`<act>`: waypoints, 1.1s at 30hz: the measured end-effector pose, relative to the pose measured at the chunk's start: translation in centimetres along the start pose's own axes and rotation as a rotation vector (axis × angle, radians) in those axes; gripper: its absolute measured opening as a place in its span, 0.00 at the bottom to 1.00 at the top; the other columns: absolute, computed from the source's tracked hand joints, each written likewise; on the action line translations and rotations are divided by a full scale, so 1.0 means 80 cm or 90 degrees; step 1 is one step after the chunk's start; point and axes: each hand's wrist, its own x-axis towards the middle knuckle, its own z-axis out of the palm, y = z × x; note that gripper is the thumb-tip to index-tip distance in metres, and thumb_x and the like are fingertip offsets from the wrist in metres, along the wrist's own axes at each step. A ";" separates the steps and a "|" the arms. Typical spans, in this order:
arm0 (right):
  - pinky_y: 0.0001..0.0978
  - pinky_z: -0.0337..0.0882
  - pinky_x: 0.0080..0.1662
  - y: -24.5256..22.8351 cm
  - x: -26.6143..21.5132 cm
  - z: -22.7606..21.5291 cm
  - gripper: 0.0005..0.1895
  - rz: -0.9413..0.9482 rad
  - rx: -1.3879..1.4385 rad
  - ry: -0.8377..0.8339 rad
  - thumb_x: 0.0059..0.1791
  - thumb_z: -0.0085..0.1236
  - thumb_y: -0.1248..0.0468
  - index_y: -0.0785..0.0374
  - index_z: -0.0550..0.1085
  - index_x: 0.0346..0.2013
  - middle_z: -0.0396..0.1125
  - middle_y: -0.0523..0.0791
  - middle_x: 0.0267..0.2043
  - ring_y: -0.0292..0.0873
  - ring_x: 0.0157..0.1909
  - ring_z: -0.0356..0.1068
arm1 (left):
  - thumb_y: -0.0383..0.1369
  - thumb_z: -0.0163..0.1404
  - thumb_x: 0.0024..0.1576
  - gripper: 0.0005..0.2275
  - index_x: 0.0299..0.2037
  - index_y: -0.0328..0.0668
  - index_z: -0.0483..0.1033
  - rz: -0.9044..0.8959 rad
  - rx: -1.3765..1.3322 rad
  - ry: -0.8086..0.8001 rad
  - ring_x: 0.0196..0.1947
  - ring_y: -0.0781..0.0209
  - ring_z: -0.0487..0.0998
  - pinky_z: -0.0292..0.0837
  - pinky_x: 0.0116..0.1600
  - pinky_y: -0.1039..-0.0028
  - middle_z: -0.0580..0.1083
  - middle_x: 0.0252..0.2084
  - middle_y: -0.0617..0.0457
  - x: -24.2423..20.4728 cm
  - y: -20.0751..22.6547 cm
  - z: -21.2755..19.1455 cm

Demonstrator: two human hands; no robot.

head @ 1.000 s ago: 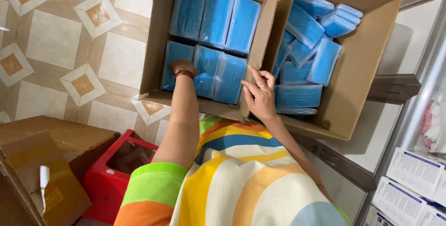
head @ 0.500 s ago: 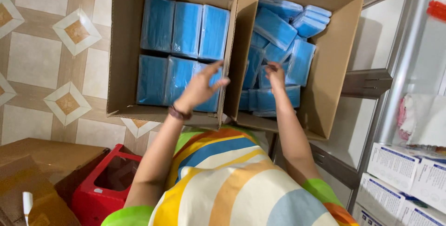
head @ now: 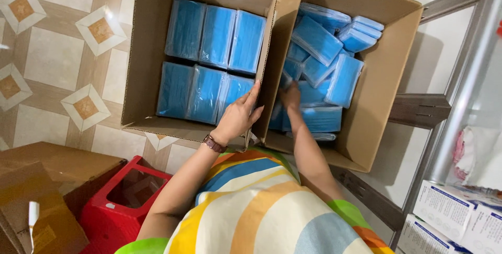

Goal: The person kneels on the tiled floor and transfers plastic-wrapped face mask packs one at a time from a cardboard box holding a loose pile into an adjacent box, stacking them in neat rows. They press the stacks flat and align the packs as the box fills.

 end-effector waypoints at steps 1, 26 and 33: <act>0.46 0.73 0.52 -0.001 0.000 -0.020 0.42 -0.002 0.000 0.000 0.45 0.69 0.59 0.68 0.60 0.68 0.67 0.64 0.53 0.64 0.53 0.70 | 0.34 0.54 0.60 0.36 0.75 0.40 0.46 -0.001 0.000 0.002 0.49 0.33 0.78 0.78 0.50 0.55 0.71 0.62 0.33 0.001 0.001 -0.003; 0.38 0.73 0.64 -0.414 -0.151 -0.340 0.25 -0.210 0.694 -0.180 0.58 0.57 0.63 0.65 0.64 0.68 0.67 0.51 0.61 0.44 0.62 0.69 | 0.38 0.59 0.61 0.20 0.59 0.38 0.73 -0.045 -0.392 0.036 0.43 0.56 0.78 0.77 0.49 0.68 0.79 0.44 0.46 0.000 -0.015 -0.154; 0.38 0.77 0.58 -0.410 -0.143 -0.237 0.19 -0.393 0.105 -0.103 0.57 0.56 0.63 0.62 0.69 0.63 0.72 0.52 0.59 0.46 0.61 0.72 | 0.37 0.57 0.61 0.13 0.52 0.44 0.72 -0.254 -0.168 0.193 0.35 0.51 0.82 0.75 0.41 0.63 0.80 0.36 0.46 -0.019 -0.080 -0.234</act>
